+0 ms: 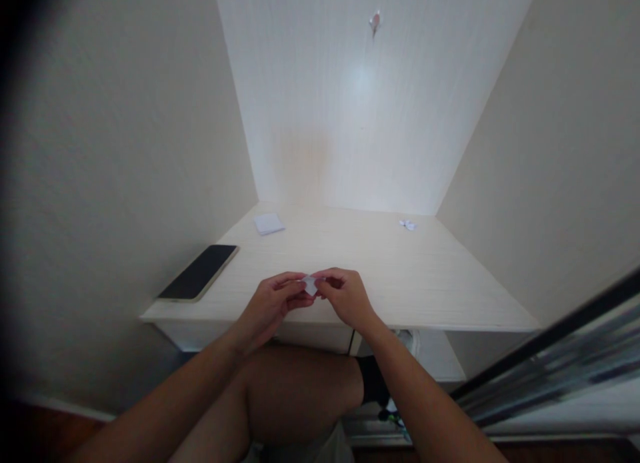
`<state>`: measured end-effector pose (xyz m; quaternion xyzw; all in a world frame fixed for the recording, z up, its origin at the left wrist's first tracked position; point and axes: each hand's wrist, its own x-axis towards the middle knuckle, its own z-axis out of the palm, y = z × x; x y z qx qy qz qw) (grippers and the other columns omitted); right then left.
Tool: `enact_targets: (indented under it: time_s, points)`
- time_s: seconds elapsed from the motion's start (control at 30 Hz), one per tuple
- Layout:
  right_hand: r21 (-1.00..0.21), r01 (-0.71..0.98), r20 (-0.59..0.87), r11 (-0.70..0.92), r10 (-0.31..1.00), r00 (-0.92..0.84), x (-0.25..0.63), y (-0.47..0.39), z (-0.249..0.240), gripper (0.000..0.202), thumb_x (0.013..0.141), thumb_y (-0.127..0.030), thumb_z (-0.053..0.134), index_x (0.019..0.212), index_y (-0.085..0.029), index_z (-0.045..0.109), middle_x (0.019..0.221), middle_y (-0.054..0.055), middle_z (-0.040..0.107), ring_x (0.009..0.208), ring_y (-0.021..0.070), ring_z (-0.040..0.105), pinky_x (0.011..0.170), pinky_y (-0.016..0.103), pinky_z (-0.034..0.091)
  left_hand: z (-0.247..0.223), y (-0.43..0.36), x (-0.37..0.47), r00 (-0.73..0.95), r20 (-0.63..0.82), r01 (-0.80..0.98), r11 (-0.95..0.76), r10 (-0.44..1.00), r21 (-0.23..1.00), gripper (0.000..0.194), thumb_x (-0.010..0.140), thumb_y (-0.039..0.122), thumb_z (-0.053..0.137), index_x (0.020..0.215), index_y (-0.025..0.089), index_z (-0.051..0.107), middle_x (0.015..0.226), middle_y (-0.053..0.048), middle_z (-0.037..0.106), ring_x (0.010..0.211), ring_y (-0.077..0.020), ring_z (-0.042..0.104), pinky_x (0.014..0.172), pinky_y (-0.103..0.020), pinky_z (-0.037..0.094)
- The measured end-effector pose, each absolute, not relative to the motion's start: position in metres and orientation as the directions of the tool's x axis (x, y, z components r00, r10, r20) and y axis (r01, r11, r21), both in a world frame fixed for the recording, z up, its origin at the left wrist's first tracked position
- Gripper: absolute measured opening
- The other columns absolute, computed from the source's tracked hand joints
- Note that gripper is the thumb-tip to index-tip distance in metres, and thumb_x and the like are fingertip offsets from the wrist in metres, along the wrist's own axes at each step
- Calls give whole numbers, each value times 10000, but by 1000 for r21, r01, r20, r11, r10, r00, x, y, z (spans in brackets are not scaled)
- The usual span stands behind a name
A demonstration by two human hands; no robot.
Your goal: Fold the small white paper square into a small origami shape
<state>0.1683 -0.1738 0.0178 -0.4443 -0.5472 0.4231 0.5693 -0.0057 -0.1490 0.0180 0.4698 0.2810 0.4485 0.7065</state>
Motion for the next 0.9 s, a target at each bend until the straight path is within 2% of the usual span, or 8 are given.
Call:
enact_targets:
  time_s: [0.2,0.33,0.43,0.6,0.73,0.9]
  points:
    - [-969,-43,241,244,968,69,169,-176,14,132,758,-287,738,850,-203,784,764,30,741,662,152,641,640,288,518,15,-151,-3,368,150,-341,-17,917,940,251,779,287,791,953,109,757,821,-70,770,685,-194,738,736,-337,645]
    - [-952,-18,306,306,952,19,169,-181,21,135,754,-312,761,850,-220,784,777,20,734,691,157,637,654,288,522,15,-152,-2,352,216,-323,-99,910,941,193,802,281,768,910,121,769,795,-59,767,682,-196,741,703,-336,657]
    - [-933,-1,359,359,933,-26,170,-187,28,165,799,-343,748,906,-222,784,833,25,732,759,165,645,706,297,526,17,-155,-4,318,309,-294,-217,896,931,139,825,249,741,902,139,777,807,-48,761,715,-195,745,702,-326,660]
    - [-913,21,407,408,913,-20,169,-195,33,151,799,-326,775,905,-219,778,858,32,723,791,168,650,731,303,540,22,-164,-9,274,486,-137,-467,830,874,117,862,174,681,930,157,774,837,-45,748,697,-168,743,638,-255,635]
    - [-902,7,430,431,901,-50,168,-203,35,210,765,-310,810,953,-227,766,920,48,723,821,184,675,748,328,571,27,-169,-13,264,546,-76,-547,795,833,116,840,132,688,932,154,755,801,-36,740,653,-143,735,577,-191,597]
    - [-917,-41,398,396,914,-83,168,-210,39,245,733,-307,838,950,-229,758,946,46,722,852,185,681,796,341,576,29,-171,-17,289,595,-31,-614,750,789,97,827,112,694,903,152,739,778,-30,727,632,-131,724,561,-176,583]
